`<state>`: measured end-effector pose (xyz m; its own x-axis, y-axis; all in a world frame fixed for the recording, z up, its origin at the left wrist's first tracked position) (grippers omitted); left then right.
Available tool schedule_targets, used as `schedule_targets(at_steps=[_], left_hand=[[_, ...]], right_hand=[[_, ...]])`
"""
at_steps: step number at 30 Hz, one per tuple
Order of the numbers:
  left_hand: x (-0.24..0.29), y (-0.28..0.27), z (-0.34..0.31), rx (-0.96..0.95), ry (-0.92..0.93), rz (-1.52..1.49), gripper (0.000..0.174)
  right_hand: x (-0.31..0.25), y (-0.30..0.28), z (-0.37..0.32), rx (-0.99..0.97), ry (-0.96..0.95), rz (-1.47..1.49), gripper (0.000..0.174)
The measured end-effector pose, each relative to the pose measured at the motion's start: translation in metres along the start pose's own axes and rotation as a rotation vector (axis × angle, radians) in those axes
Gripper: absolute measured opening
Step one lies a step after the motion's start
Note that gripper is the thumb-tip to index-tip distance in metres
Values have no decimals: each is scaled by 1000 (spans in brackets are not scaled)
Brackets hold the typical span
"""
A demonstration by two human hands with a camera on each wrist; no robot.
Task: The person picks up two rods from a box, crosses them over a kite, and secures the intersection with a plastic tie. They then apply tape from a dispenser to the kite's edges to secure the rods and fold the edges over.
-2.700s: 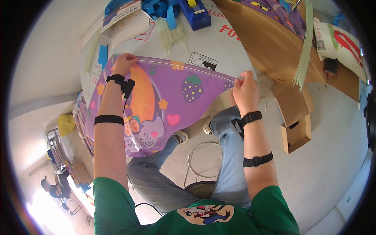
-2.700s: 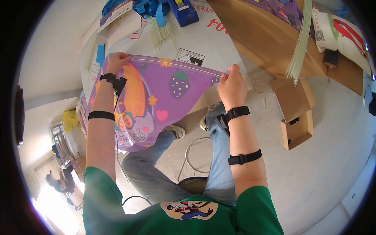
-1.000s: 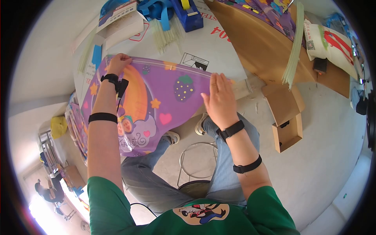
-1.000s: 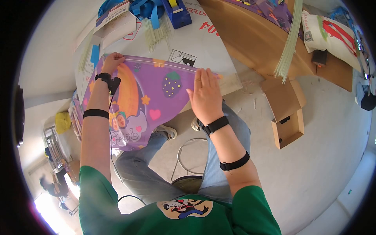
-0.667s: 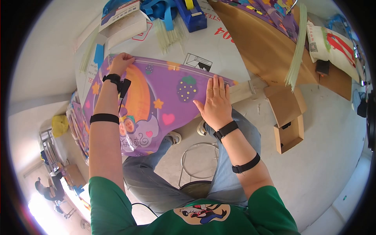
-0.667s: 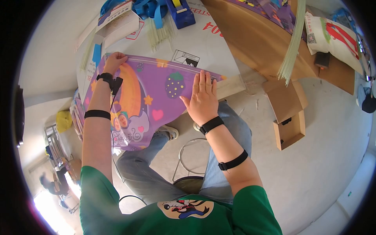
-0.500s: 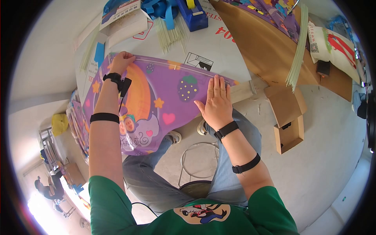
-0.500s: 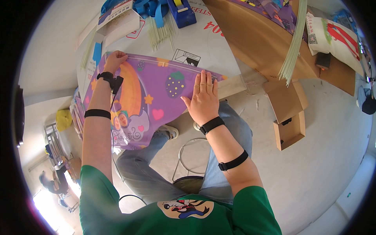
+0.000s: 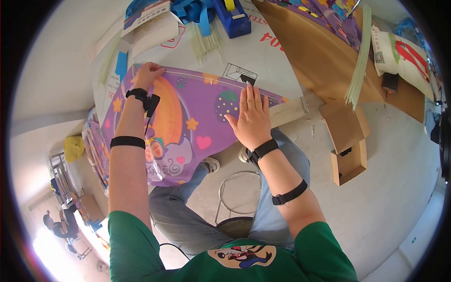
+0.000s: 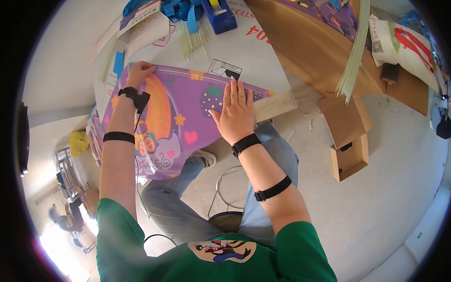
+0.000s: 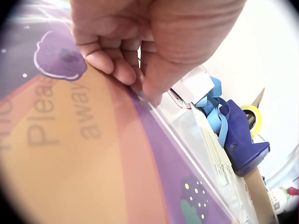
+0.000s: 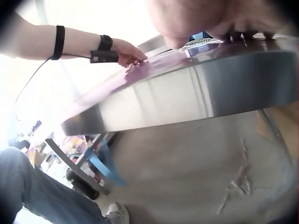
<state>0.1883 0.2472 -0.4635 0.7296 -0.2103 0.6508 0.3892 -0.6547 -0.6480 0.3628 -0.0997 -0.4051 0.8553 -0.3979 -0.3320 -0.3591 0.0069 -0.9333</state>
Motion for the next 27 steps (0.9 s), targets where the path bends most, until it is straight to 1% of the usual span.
schedule_targets(at_steps=[3, 5, 8, 14, 17, 22, 25, 27], left_hand=[[-1, 1, 2, -16, 19, 9, 30], [3, 0, -2, 0, 19, 29, 31], [5, 1, -4, 0, 27, 28, 32], [16, -1, -10, 4, 30, 63, 33], [16, 1, -10, 4, 44, 31, 34], [17, 3, -12, -4, 32, 12, 34], [22, 0, -14, 28, 31, 66, 33], [24, 1, -13, -6, 21, 86, 33]], right_hand=[[-1, 2, 0, -19, -3, -28, 75], [-3, 0, 0, 7, 3, -8, 75], [-20, -6, 5, 17, -63, -13, 75], [-49, 2, 38, 32, -84, -4, 74], [-52, 12, 42, -5, -102, -6, 74], [-54, 17, 40, -12, -109, -8, 76], [-55, 17, 41, -11, -106, -5, 77], [-58, 16, 44, -15, -106, 4, 77]])
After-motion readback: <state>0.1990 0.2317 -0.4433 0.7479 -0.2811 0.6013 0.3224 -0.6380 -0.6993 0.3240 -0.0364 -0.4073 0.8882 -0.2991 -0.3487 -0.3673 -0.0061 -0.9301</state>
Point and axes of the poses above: each hand's wrist, its own z-axis towards the middle knuckle, its own y-axis out of the palm, x = y × z, the point moved 9 cm from there along z, towards the middle knuckle, and after that the axes turned 11 degrees about -x, right-handed, at the moved point
